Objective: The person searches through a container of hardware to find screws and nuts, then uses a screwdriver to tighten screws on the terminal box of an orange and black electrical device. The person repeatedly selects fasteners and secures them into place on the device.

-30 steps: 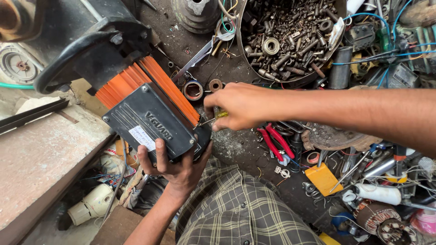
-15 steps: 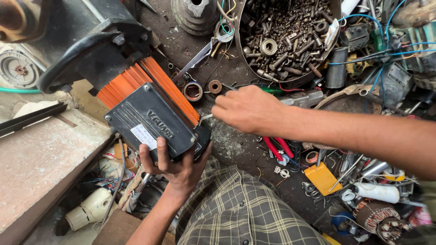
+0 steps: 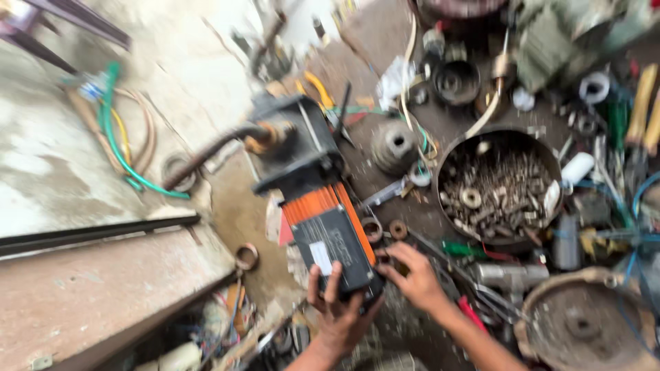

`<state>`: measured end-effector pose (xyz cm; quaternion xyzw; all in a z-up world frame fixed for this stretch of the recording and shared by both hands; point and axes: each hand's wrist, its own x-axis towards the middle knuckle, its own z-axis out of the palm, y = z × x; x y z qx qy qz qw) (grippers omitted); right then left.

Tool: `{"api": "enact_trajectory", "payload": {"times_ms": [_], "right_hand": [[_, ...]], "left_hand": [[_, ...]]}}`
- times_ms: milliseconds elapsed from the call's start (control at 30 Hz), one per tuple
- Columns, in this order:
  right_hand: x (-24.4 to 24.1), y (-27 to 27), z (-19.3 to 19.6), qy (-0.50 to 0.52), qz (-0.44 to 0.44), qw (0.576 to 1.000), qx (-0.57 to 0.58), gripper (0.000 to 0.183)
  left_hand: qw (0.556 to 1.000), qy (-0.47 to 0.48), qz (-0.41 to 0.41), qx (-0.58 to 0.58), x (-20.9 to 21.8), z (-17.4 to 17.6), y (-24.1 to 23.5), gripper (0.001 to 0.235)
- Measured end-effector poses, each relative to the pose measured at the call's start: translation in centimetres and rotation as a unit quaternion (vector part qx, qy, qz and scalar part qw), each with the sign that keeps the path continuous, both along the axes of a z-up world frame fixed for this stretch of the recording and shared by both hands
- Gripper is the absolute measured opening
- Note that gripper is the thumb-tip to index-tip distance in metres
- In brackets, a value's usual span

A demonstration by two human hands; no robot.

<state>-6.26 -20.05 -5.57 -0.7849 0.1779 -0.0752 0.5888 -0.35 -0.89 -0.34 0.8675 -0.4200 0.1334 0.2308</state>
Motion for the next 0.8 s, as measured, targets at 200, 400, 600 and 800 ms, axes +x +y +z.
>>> {"api": "enact_trajectory", "payload": {"times_ms": [200,400,600,800], "right_hand": [[-1.2,1.0,-0.9,0.019,-0.048,0.999,0.012,0.031],[-1.8,-1.4,0.2,0.024,-0.17,0.985,-0.016,0.024],[-2.0,-5.3,1.3,0.045,-0.218,0.942,-0.25,0.025],[1.0,-11.7,2.9,0.122,-0.193,0.884,-0.407,0.034]], "left_hand": [[0.998,0.012,-0.035,-0.047,1.3,2.5,-0.6,0.044],[0.98,0.057,-0.16,-0.105,6.1,6.3,-1.1,0.03],[0.961,0.113,-0.251,-0.032,10.7,8.6,-5.9,0.03],[0.946,0.14,-0.292,0.01,12.1,9.9,-7.3,0.024]]}}
